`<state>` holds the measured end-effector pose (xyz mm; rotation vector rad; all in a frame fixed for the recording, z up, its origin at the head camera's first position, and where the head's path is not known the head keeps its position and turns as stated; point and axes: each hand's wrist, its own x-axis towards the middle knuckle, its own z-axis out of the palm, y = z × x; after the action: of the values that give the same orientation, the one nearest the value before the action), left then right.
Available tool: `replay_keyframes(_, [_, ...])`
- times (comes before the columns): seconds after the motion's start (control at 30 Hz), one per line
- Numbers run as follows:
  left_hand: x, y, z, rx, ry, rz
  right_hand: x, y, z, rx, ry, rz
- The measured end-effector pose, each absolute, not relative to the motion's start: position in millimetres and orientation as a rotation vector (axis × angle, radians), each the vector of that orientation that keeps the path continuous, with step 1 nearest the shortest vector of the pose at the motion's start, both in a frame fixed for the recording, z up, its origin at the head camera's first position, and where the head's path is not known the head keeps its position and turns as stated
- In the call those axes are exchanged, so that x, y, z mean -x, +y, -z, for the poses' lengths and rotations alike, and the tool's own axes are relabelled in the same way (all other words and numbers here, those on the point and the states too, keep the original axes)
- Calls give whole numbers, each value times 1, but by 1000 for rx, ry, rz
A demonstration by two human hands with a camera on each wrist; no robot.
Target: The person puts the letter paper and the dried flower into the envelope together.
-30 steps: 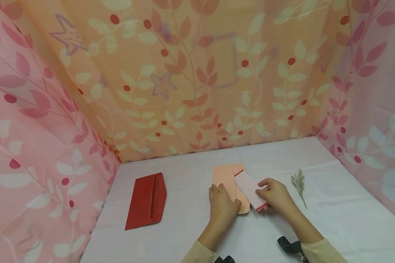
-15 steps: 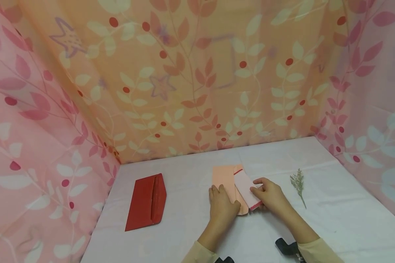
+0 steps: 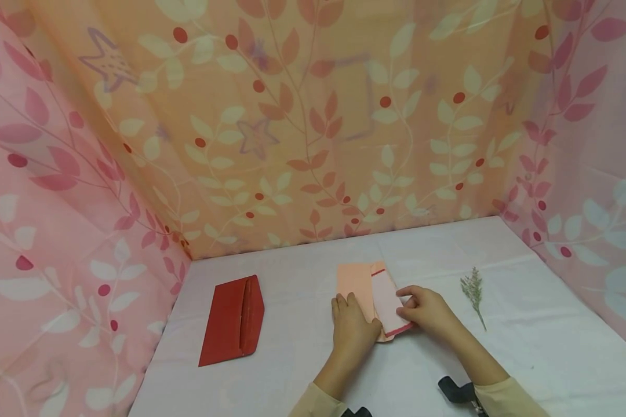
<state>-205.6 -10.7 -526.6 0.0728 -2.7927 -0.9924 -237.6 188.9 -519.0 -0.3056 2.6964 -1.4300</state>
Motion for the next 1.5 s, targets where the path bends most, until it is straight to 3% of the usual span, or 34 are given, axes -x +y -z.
replay_keyframes(0.27, [205, -10, 525, -89, -2794, 1003, 234, 188, 511, 365, 2775, 1365])
replay_keyframes(0.7, [206, -13, 523, -69, -2798, 1026, 244, 209, 524, 1041, 2912, 1022])
replay_keyframes(1.13, [208, -14, 525, -56, -2805, 1039, 241, 197, 537, 945, 3123, 816])
replay_keyframes(1.5, [206, -15, 520, -55, -2796, 1058, 240, 191, 535, 993, 3040, 897])
